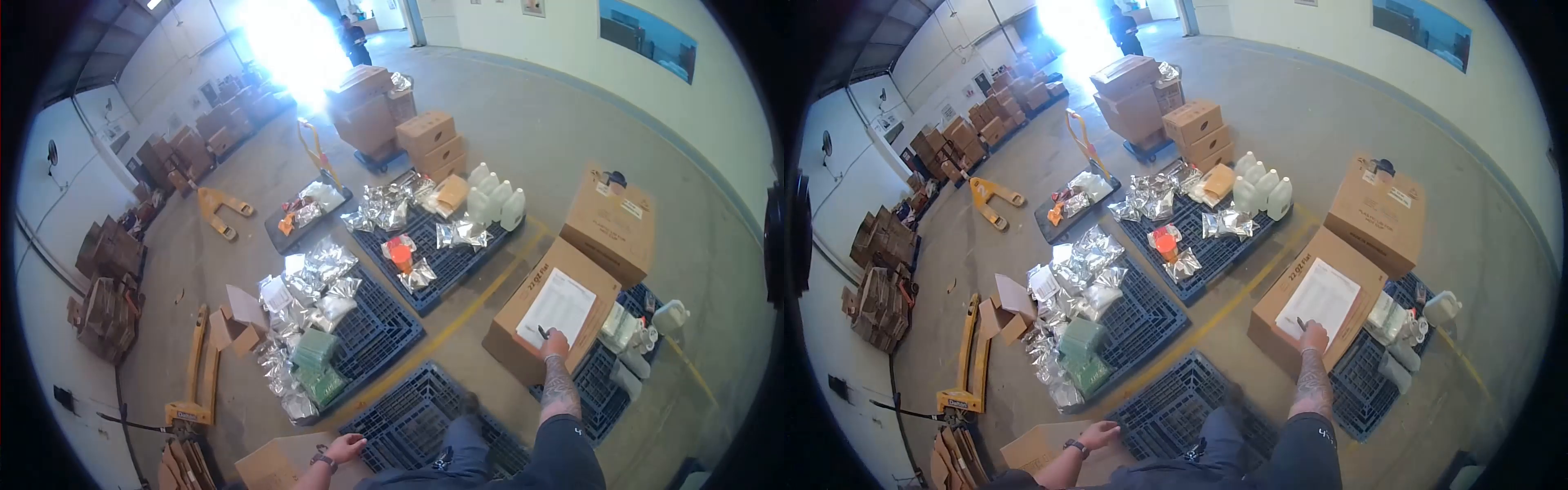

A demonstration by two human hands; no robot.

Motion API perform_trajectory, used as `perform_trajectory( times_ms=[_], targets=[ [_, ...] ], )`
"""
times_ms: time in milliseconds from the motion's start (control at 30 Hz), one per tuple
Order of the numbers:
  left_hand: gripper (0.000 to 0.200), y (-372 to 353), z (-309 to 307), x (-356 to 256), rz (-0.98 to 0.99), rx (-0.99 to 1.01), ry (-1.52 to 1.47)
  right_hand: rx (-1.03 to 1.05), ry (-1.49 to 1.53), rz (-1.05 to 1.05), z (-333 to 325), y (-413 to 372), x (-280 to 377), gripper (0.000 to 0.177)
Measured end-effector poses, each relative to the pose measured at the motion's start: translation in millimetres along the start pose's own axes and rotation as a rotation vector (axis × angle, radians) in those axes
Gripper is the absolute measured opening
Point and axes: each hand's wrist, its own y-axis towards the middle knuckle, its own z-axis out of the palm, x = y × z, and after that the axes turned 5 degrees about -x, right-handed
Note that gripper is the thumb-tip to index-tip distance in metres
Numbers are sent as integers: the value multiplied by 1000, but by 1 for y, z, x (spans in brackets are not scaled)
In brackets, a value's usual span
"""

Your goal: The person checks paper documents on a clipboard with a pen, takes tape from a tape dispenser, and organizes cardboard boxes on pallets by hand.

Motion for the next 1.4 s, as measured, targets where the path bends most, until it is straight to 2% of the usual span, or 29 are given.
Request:
perform_trajectory(
  times_ms=[33,133,167,200,267,333,400,467,500,533,567,600,633,700,767,800,867,900,1000,1067,1133,1200,1233,1267,1333,1367,1400],
  targets=[
    [52,3,-1,-28,88,-1,37,-26,-36,21,6,20,1,16],
    [51,-5,-10,-110,-19,-10,19,6,-14,28,27,46,5,18],
    [50,4,-17,-119,9,6,11,1,-37,-9,41,53,2,19],
    [50,10,-24,-112,15,33,0,15,-74,-44,54,47,-5,20],
    [50,25,-37,-105,32,75,36,56,-28,44,55,42,-2,23],
    [51,28,-48,-122,-62,55,20,55,-47,88,55,33,-5,22],
    [51,49,-61,-112,-39,54,71,32,-50,113,50,30,6,23],
    [51,67,-75,-104,-133,-18,-22,-132,-103,126,33,23,32,25],
    [52,78,-82,-104,-152,-22,2,-142,-117,110,37,33,47,25],
    [52,99,-90,-89,-154,-3,-59,-113,-68,-9,46,43,63,30],
    [51,139,-95,-50,-90,-18,-40,-89,-16,-126,54,58,84,35],
    [51,173,-97,-20,-22,-34,-19,67,156,-153,63,83,115,39],
    [51,185,-104,-33,-17,-29,-33,228,327,-170,69,109,155,44],
    [50,222,-127,-80,-179,74,-62,493,347,-318,63,152,254,51],
    [50,273,-146,-119,-154,86,-83,538,351,-497,71,199,344,60],
    [49,295,-164,-136,-161,91,-95,515,359,-490,75,216,383,60],
    [49,358,-199,-157,-68,105,4,514,223,-468,79,262,465,71],
    [47,377,-220,-179,-4,71,-21,456,236,-518,78,287,507,71],
    [47,443,-262,-227,132,-72,-44,490,135,-413,74,336,598,97],
    [49,484,-293,-274,135,-139,-16,352,107,-500,74,364,647,89],
    [51,509,-299,-302,78,-160,35,379,47,-479,79,381,685,79],
    [53,540,-306,-329,165,-183,81,674,19,-901,98,382,726,69],
    [53,545,-305,-337,178,-182,58,721,58,-1082,125,366,739,60],
    [52,548,-304,-363,197,-181,40,851,157,-1244,114,345,758,62],
    [51,542,-297,-408,198,-189,108,900,253,-1285,103,313,770,63],
    [49,552,-289,-407,208,-122,-2,899,253,-1334,113,309,761,64],
    [45,552,-281,-412,231,-137,-60,903,256,-1373,121,306,743,64]
  ],
)
